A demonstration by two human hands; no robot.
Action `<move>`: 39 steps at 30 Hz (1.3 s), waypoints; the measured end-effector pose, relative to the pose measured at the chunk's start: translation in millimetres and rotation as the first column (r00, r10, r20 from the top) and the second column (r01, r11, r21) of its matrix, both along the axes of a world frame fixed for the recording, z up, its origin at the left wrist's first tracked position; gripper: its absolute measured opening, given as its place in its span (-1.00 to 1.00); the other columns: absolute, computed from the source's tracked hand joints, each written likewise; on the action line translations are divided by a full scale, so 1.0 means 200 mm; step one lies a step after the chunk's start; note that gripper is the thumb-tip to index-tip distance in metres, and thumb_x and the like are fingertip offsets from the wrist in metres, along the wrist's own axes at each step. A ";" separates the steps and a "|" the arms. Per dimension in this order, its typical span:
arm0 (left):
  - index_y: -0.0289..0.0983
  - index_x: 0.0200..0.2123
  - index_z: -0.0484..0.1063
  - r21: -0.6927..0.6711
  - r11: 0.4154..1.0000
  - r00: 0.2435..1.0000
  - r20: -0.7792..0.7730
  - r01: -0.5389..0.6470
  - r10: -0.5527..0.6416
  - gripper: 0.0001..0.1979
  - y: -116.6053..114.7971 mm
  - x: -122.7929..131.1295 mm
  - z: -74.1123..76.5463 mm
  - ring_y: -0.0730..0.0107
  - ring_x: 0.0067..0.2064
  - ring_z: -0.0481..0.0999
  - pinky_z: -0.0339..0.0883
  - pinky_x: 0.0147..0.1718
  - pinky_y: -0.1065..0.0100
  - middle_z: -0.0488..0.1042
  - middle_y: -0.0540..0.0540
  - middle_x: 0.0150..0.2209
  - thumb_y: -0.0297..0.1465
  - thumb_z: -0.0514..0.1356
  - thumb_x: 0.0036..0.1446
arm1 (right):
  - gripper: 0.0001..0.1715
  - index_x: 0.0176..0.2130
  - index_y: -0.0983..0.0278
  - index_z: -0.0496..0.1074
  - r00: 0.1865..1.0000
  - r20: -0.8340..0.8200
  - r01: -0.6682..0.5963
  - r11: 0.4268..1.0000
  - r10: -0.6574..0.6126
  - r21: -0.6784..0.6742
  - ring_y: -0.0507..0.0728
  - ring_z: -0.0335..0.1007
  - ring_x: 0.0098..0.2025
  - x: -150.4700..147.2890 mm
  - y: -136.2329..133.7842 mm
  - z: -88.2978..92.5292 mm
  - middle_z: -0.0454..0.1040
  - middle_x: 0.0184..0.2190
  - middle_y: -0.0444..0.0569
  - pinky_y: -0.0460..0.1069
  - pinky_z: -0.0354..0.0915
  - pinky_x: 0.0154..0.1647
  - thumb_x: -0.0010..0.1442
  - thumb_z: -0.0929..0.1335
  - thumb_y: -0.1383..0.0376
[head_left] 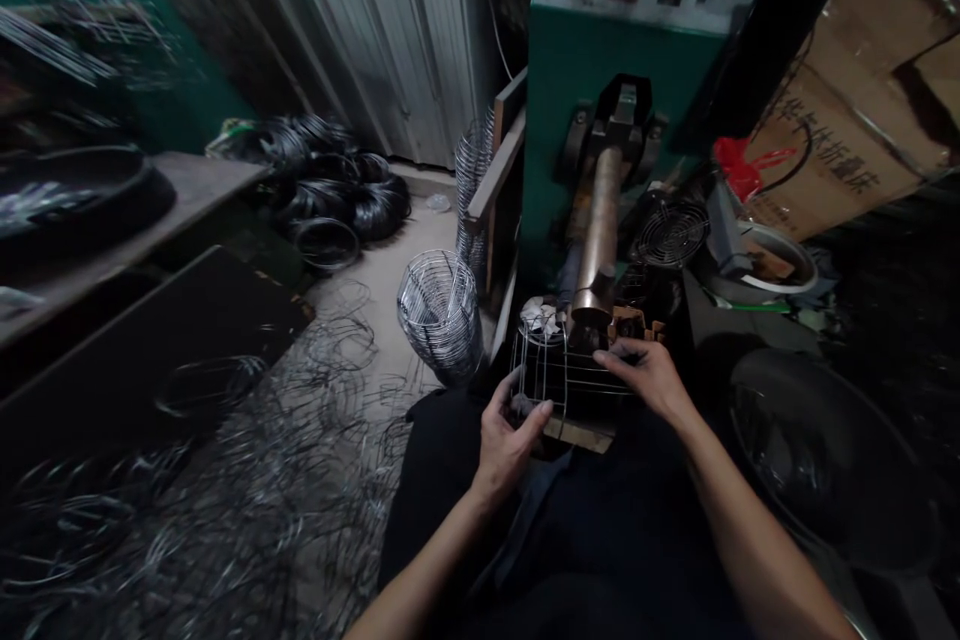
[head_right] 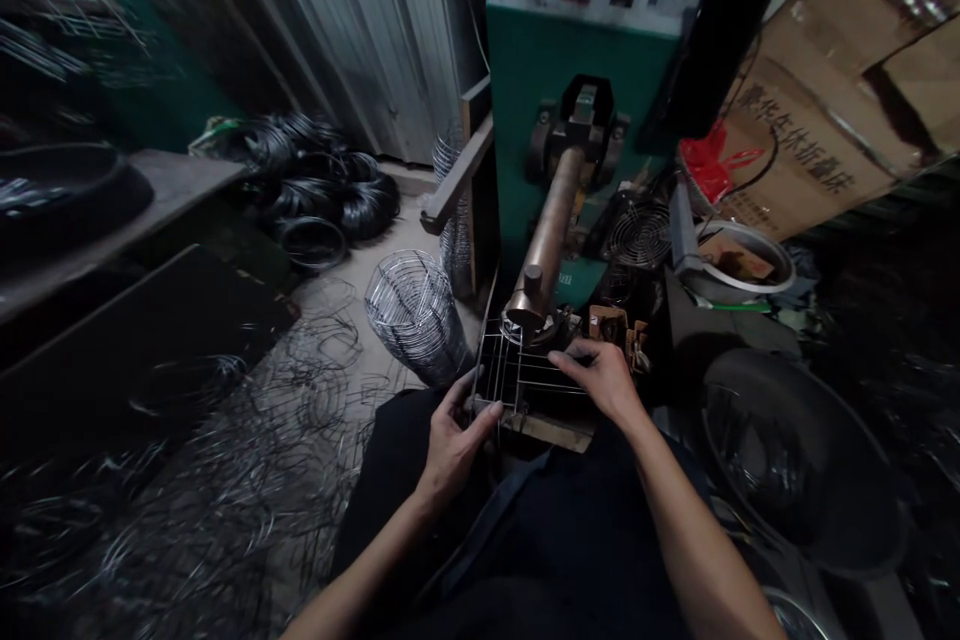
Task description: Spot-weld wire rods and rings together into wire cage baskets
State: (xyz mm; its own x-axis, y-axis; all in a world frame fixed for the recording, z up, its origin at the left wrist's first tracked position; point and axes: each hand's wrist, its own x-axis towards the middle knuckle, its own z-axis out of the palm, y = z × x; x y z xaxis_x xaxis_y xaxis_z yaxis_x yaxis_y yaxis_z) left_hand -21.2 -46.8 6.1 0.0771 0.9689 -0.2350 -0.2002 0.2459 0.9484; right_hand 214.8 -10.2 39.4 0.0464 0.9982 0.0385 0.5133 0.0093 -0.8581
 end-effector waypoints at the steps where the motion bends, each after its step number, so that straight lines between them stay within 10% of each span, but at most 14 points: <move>1: -0.35 0.24 0.25 -0.006 1.000 1.000 -0.003 0.000 0.000 -0.20 0.00 0.00 0.00 0.59 -0.61 0.24 0.25 -0.66 0.50 0.31 0.13 -0.52 -0.16 0.39 -0.01 | -0.47 -0.51 0.29 0.45 1.000 -0.002 -0.003 1.000 0.003 -0.001 0.06 0.24 -0.44 0.01 0.01 0.00 0.36 -0.54 -0.14 -0.05 0.13 -0.38 0.14 0.43 -0.10; 32: -0.33 0.24 0.24 0.014 1.000 0.994 0.113 -0.004 0.002 -0.17 0.07 0.05 -0.01 0.59 -0.64 0.25 0.27 -0.64 0.49 0.26 0.19 -0.59 -0.17 0.42 -0.05 | -0.54 -0.48 0.27 0.51 1.000 -0.028 -0.008 1.000 0.008 0.000 0.11 0.32 -0.41 0.06 0.10 -0.02 0.43 -0.53 -0.10 -0.03 0.17 -0.37 0.12 0.46 -0.06; 39: -0.28 0.16 0.37 0.106 0.994 0.998 -0.070 -0.003 0.010 -0.33 0.07 0.02 -0.01 0.38 -0.17 0.53 0.41 -0.19 0.43 0.54 -0.09 -0.17 -0.23 0.41 -0.01 | -0.54 -0.36 0.22 0.38 0.975 -0.181 0.150 0.980 -0.126 0.127 0.16 0.38 -0.20 0.28 -0.06 -0.17 0.48 -0.27 -0.04 -0.01 0.28 -0.12 0.21 0.36 -0.11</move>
